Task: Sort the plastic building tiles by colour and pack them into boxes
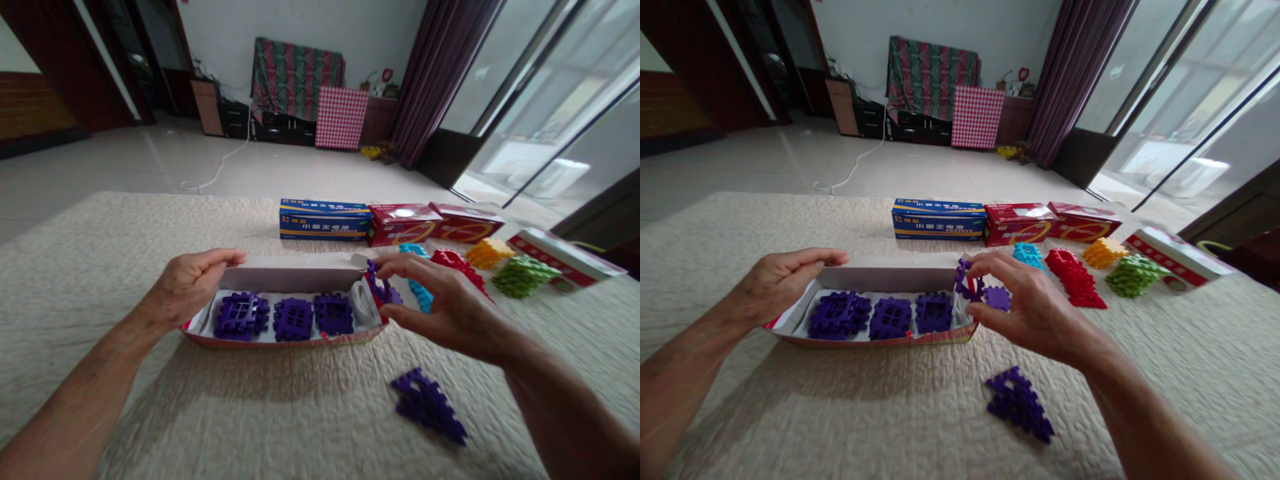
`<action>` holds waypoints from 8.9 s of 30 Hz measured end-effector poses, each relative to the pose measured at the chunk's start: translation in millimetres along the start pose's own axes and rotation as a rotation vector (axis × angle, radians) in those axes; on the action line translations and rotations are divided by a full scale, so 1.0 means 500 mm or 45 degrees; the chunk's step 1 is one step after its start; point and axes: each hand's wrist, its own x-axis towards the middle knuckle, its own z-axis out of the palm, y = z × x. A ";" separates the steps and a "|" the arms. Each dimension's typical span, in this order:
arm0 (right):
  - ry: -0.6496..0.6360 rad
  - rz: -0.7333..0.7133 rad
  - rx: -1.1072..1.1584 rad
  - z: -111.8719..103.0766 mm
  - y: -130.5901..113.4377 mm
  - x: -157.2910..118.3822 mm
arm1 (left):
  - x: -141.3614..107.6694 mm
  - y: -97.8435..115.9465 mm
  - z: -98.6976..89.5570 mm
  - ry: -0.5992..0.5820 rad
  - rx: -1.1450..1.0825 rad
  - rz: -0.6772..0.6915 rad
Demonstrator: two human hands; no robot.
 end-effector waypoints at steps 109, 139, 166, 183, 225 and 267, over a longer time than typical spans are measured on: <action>-0.253 0.409 0.073 -0.004 -0.017 -0.260 | 0.005 -0.005 0.002 0.030 -0.224 -0.129; -0.301 0.150 0.076 0.074 -0.004 -0.216 | -0.009 0.007 0.011 0.104 -0.392 -0.264; 0.108 0.070 0.183 0.011 -0.026 -0.084 | -0.005 -0.005 0.013 0.251 -0.890 -0.322; -0.334 -0.222 0.106 0.204 -0.214 0.220 | -0.002 0.000 0.009 0.196 -0.832 -0.220; -0.006 0.209 -0.081 -0.013 0.006 -0.142 | 0.001 -0.006 0.019 0.267 -0.772 -0.286; -0.458 0.286 0.045 0.072 0.010 -0.152 | 0.000 -0.002 0.018 0.253 -0.744 -0.327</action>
